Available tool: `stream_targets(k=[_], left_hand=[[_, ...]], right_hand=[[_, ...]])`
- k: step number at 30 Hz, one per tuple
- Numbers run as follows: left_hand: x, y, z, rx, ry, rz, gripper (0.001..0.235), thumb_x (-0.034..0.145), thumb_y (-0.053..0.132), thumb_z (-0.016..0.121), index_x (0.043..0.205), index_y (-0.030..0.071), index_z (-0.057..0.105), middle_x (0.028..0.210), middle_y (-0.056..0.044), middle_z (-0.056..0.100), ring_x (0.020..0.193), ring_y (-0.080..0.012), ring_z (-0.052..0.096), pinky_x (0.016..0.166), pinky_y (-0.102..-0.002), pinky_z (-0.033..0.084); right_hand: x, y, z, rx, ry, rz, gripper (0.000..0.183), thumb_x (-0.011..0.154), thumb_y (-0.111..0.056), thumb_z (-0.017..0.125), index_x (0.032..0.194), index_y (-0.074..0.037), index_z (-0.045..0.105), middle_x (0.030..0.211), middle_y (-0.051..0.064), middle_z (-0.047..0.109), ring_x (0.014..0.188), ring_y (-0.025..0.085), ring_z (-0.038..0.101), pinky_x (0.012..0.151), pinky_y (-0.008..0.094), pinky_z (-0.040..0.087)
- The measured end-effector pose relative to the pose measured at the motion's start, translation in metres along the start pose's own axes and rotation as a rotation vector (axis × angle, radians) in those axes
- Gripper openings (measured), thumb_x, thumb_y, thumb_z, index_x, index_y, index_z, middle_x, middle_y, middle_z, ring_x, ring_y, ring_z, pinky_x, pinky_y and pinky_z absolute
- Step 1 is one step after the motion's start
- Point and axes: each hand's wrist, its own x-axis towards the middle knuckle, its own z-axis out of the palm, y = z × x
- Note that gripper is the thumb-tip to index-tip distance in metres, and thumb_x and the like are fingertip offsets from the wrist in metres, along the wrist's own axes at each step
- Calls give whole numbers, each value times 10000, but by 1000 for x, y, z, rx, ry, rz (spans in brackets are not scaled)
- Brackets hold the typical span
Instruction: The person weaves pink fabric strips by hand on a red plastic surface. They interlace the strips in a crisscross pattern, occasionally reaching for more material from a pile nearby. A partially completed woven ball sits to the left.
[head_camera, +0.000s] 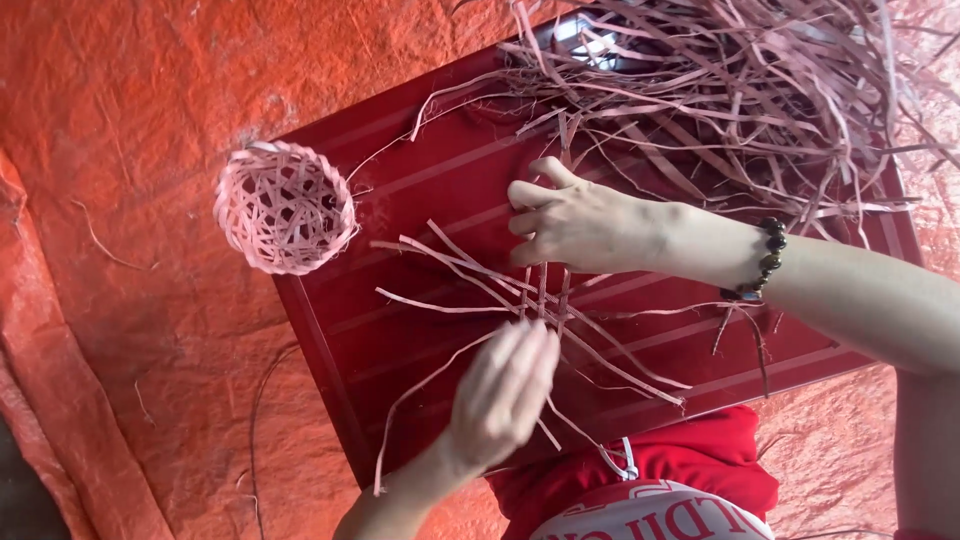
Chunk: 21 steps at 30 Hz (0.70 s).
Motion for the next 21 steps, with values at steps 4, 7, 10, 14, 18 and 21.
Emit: stream_targets(k=[4, 7, 10, 14, 18, 21], left_hand=[[-2, -14, 16, 39, -78, -145, 119, 808, -10, 564, 916, -58, 576, 945, -175, 575, 907, -280, 554, 849, -387, 459], [-16, -17, 34, 56, -96, -240, 159, 757, 58, 624, 900, -2, 588, 936, -148, 574, 899, -279, 565, 799, -397, 477], [-18, -19, 36, 28, -63, -224, 174, 766, 38, 608, 927, -22, 582, 949, -163, 565, 891, -289, 570, 794, -391, 484], [-23, -22, 37, 13, -96, -239, 158, 786, 33, 585, 931, -30, 584, 949, -164, 569, 896, -283, 571, 796, -377, 483], [-29, -22, 37, 23, -141, -220, 162, 785, 0, 566, 942, -33, 590, 962, -170, 573, 913, -288, 572, 817, -369, 477], [-22, -22, 32, 29, -156, -222, 151, 769, -25, 568, 917, -38, 596, 951, -172, 576, 908, -289, 576, 815, -368, 477]], right_hand=[[1, 0, 6, -24, 84, -23, 255, 702, -124, 609, 891, -295, 611, 816, -107, 569, 908, 186, 374, 859, 440, 279], [-1, -4, 8, -155, 233, 29, 299, 538, -127, 675, 786, -243, 556, 730, -54, 471, 892, 176, 391, 847, 414, 277], [-5, -13, 8, -150, 382, 94, 208, 608, -98, 639, 766, -201, 551, 752, -10, 482, 868, 205, 429, 843, 405, 314], [-22, -33, 6, 50, 550, 100, 94, 802, -71, 481, 827, -110, 563, 757, 61, 467, 778, 248, 471, 724, 374, 375], [-36, -47, 5, 282, 543, 28, 95, 823, -106, 492, 782, -41, 546, 734, 102, 477, 681, 268, 498, 592, 336, 415], [-37, -42, -3, 401, 510, 2, 79, 782, -91, 555, 812, -19, 564, 764, 123, 518, 699, 279, 528, 598, 344, 445]])
